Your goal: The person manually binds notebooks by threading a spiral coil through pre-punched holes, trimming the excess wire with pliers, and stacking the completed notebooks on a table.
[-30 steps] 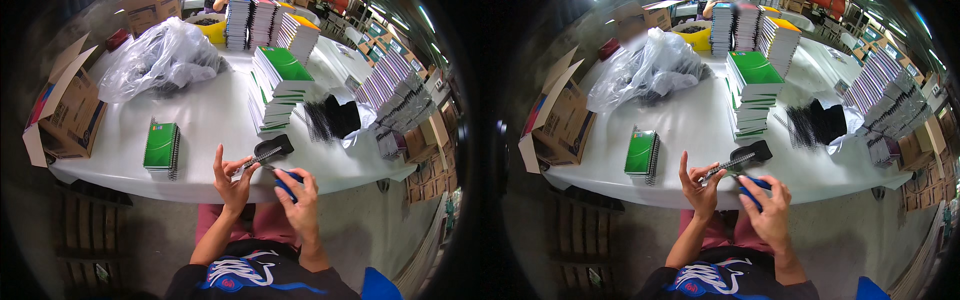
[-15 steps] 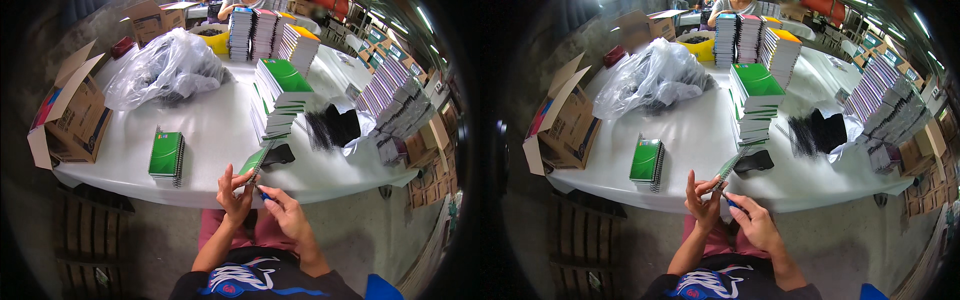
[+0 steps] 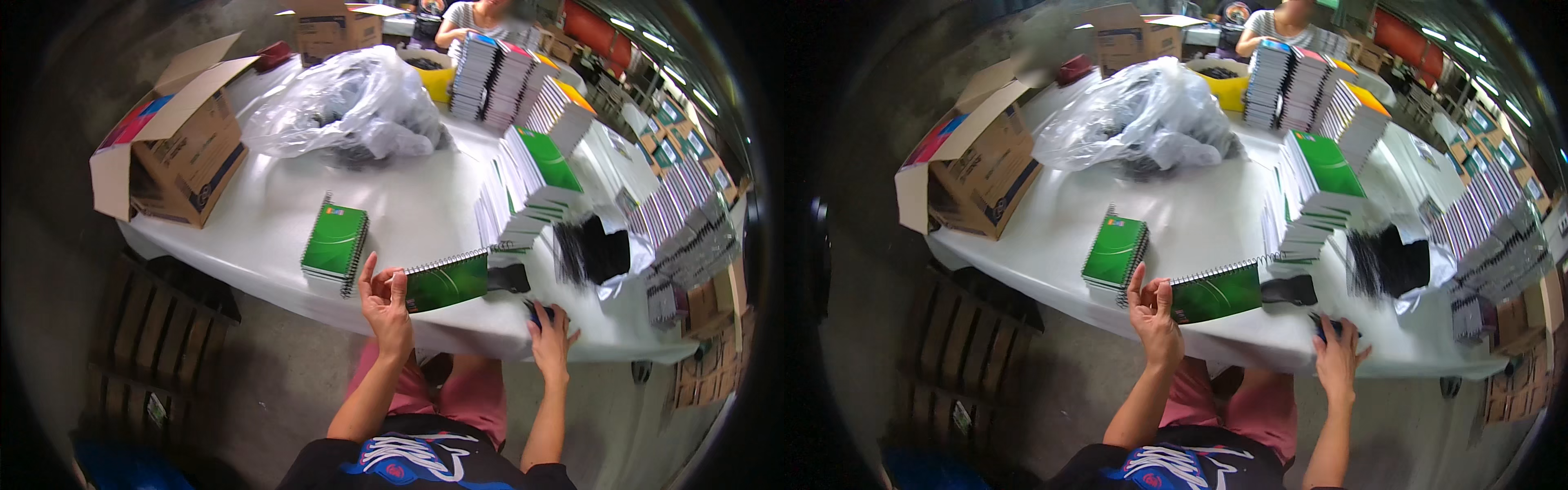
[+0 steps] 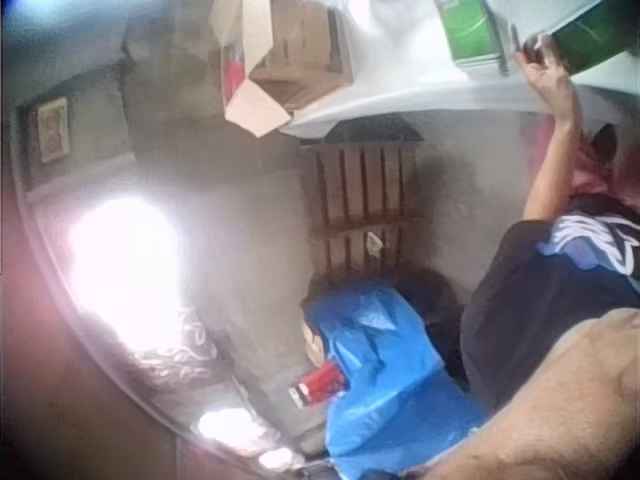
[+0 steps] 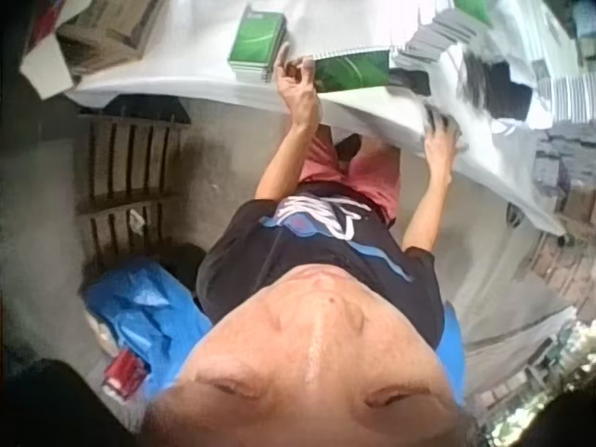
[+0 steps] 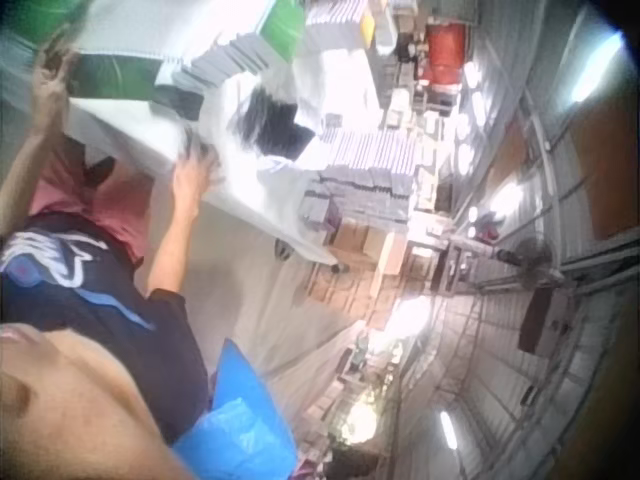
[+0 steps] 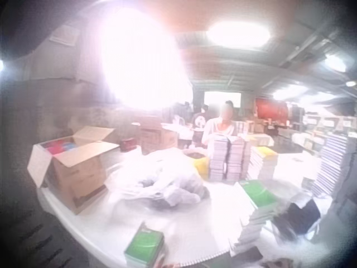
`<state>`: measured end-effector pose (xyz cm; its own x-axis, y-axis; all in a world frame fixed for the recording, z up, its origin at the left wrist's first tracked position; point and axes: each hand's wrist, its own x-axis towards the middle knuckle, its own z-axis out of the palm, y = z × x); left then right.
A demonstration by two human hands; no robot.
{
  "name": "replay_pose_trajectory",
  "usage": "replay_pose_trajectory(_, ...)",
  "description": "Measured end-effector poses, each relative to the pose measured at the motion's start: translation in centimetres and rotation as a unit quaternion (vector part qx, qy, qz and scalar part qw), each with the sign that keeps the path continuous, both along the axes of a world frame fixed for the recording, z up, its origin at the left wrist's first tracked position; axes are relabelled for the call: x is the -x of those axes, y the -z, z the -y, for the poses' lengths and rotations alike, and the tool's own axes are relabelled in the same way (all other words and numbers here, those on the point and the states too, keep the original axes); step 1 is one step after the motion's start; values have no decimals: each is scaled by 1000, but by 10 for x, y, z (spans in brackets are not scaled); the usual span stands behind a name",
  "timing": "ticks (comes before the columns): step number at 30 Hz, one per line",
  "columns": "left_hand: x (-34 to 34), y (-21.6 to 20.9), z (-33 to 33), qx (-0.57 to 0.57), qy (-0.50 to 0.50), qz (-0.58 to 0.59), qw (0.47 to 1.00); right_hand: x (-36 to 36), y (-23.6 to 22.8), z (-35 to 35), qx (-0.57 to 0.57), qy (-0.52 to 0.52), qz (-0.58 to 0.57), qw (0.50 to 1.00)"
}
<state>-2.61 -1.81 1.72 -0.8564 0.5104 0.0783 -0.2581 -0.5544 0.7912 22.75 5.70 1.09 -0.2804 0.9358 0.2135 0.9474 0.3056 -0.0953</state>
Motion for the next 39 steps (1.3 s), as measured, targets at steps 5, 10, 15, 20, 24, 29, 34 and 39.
replay_pose_trajectory(5,11,-14,13,-98,-11,58,993,64,-30,-1,67,-139,-313,937)
replay_pose_trajectory(10,34,-26,35,-89,-59,-6,994,177,-62,8,275,-277,-649,653)
replay_pose_trajectory(15,92,-40,48,30,-146,-170,974,268,-88,-29,289,-359,-592,661)
replay_pose_trajectory(20,136,-8,40,306,-218,-276,885,335,-44,-68,312,-355,-429,769)
replay_pose_trajectory(24,144,39,40,305,-229,-306,872,356,12,-63,223,-358,-264,868)
replay_pose_trajectory(29,140,38,40,260,-188,-221,921,355,27,-60,210,-353,-322,853)
replay_pose_trajectory(34,137,42,46,258,-247,-237,904,314,-57,-29,-5,-388,-291,874)
replay_pose_trajectory(39,145,33,87,266,-335,-255,867,188,-179,-75,-273,-230,-330,874)
